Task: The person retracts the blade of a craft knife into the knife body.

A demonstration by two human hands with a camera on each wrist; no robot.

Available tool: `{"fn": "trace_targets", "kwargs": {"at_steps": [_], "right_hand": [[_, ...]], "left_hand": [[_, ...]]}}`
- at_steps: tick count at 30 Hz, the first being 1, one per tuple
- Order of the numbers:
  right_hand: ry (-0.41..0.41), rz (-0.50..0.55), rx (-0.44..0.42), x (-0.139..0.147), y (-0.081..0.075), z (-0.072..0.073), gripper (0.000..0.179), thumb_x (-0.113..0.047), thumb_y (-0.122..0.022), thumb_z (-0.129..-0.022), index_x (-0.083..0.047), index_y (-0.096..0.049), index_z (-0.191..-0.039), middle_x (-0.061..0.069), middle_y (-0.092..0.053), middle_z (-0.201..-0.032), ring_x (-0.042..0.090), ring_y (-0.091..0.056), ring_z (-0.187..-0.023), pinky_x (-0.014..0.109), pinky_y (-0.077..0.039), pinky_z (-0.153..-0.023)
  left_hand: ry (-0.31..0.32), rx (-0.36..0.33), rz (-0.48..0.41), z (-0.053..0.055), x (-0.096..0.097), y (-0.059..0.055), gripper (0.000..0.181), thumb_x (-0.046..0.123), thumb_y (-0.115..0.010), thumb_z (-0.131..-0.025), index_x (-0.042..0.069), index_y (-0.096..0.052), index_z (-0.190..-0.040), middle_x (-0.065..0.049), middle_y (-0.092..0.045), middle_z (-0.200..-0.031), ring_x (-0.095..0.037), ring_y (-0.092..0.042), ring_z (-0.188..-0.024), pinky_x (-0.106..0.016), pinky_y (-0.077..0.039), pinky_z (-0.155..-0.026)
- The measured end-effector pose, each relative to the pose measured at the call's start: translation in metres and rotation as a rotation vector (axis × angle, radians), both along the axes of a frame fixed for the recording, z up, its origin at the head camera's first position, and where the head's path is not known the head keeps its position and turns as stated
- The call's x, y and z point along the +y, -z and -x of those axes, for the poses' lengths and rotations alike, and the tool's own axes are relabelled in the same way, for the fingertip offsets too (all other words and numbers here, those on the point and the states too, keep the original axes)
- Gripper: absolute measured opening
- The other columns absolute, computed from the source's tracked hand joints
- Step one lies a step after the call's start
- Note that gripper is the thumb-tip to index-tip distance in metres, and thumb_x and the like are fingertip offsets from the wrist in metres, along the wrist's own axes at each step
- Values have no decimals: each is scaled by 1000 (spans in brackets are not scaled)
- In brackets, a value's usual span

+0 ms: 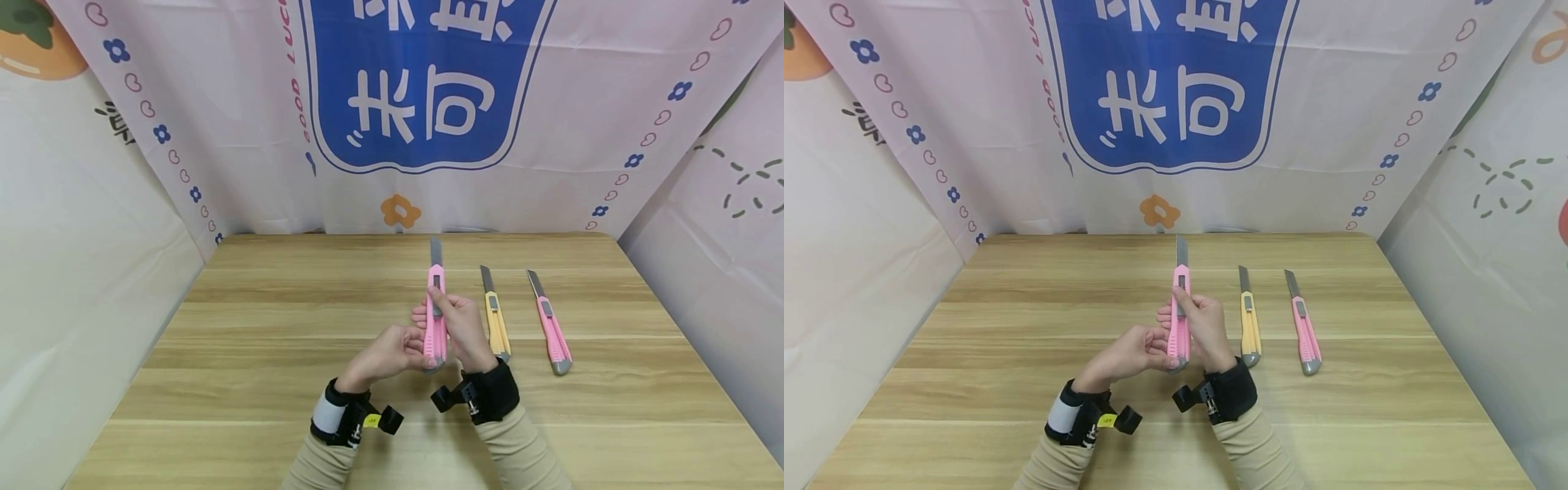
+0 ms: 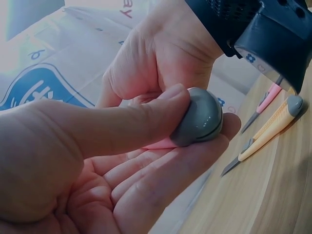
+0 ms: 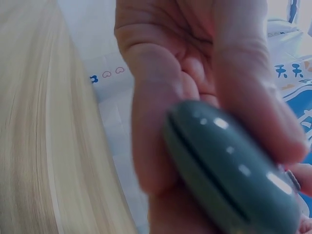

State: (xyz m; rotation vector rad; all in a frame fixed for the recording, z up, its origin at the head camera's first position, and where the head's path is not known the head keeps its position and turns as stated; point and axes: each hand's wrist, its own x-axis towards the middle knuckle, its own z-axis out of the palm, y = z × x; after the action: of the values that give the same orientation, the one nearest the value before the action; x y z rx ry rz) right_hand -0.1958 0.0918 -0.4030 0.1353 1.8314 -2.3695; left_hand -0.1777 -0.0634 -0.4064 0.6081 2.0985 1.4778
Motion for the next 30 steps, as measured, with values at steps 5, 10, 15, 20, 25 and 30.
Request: {"fn": "trace_targets", "kwargs": {"at_steps": [5, 10, 15, 20, 25, 30], "right_hand": [[-18, -3, 18, 1, 0, 0, 40, -27, -58, -97, 10, -61, -112, -2, -76, -73, 13, -74, -72, 32, -63, -73], [-33, -3, 28, 2, -1, 0, 39, -25, -57, -97, 12, -61, -112, -2, -76, -73, 12, -74, -72, 32, -63, -73], [-59, 10, 55, 3, -1, 0, 41, -22, -58, -97, 15, -58, -114, -3, -76, -73, 12, -74, -72, 32, -63, -74], [-64, 14, 59, 3, -1, 0, 42, -22, -58, -97, 16, -57, -115, -4, -76, -74, 11, -74, -72, 31, -63, -74], [-40, 20, 39, 2, -2, 0, 40, -21, -57, -98, 15, -58, -115, -3, -75, -73, 12, -74, -71, 31, -63, -73], [-23, 27, 3, 0, -3, 0, 40, -24, -57, -98, 11, -59, -116, -2, -76, -76, 12, -74, -73, 31, -63, -75]], "left_hand": [[-3, 15, 22, 0, -1, 0, 29, 6, -70, -85, -7, -64, -111, -25, -71, -104, -21, -72, -90, -21, -59, -78], [-8, -5, 21, 1, -2, 1, 29, 6, -70, -86, -7, -64, -111, -25, -71, -105, -22, -72, -91, -23, -59, -79], [-10, -40, -7, 1, -3, 1, 30, 6, -70, -86, -7, -64, -113, -25, -71, -105, -16, -71, -88, -23, -59, -79], [-12, -50, -12, 1, -3, 1, 31, 6, -69, -86, -6, -64, -114, -25, -71, -106, -15, -71, -90, -23, -59, -80], [-13, -56, -18, 1, -3, 0, 32, 5, -69, -86, -6, -63, -115, -25, -71, -107, -15, -71, -90, -24, -60, -81], [-18, -66, -31, 0, -4, -1, 31, 5, -69, -87, -6, -63, -115, -25, -70, -107, -11, -70, -88, -25, -60, -81]]}}
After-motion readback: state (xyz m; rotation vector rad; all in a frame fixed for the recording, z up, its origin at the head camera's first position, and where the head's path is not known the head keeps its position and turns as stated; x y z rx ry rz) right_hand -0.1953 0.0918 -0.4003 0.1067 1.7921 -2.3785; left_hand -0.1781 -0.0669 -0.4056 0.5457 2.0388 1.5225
